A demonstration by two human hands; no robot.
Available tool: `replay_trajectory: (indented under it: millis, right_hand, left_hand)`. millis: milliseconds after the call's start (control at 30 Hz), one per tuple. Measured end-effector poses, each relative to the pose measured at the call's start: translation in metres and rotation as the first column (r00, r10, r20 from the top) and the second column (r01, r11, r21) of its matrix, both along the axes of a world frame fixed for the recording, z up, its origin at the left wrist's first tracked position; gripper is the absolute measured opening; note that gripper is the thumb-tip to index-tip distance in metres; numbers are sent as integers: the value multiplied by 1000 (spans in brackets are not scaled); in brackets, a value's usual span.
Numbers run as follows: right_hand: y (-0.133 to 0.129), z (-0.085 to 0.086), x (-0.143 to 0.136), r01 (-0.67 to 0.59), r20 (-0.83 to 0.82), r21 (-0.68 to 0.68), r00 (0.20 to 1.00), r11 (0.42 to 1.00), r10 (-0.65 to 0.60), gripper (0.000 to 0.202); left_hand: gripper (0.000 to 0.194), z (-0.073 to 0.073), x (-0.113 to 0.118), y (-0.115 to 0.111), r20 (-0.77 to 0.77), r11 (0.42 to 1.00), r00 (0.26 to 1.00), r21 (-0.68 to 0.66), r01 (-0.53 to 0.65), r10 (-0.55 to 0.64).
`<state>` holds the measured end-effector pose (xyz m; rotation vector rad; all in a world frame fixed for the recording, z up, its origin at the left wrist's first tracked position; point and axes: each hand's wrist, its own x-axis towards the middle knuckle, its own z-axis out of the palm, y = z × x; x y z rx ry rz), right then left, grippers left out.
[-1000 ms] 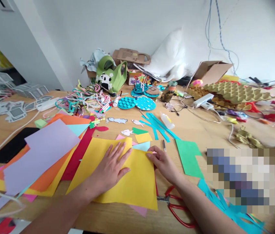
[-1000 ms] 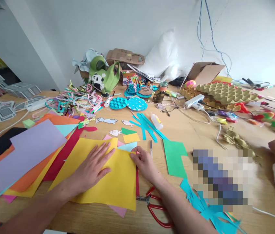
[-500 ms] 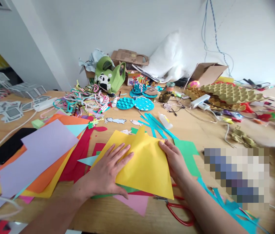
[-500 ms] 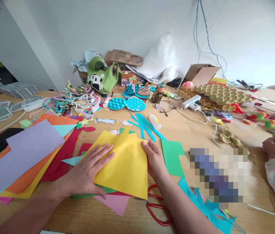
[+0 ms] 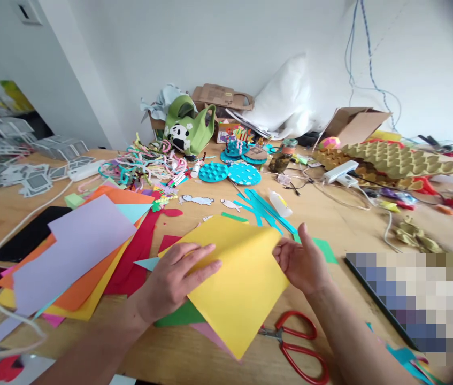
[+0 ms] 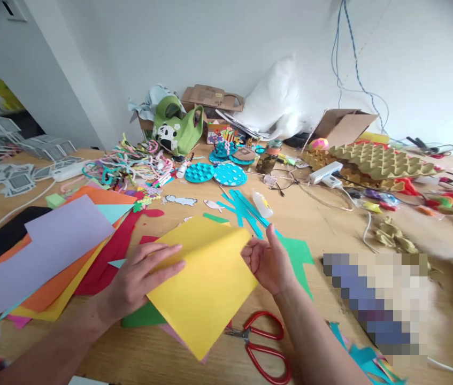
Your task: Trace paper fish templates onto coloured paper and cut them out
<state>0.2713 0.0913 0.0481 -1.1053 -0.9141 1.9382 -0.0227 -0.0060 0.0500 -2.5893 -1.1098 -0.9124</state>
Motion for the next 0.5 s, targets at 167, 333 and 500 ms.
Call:
replay_trajectory:
  millis: [167, 333, 500]
  right_hand:
    - [1, -3, 7, -218, 160, 30, 964, 976, 210, 44]
    - [-8, 16, 7, -261, 203, 136, 952, 956, 231, 42]
    - [-20, 53, 42, 128, 188, 282, 965, 951, -185, 59]
  left_hand:
    - [45, 2, 3, -2, -98, 995, 990, -3, 99, -99]
    - [62, -4, 2, -2, 4, 998, 998, -21, 59, -59]
    - [86, -6, 5, 1, 160, 1000, 987, -13, -20, 22]
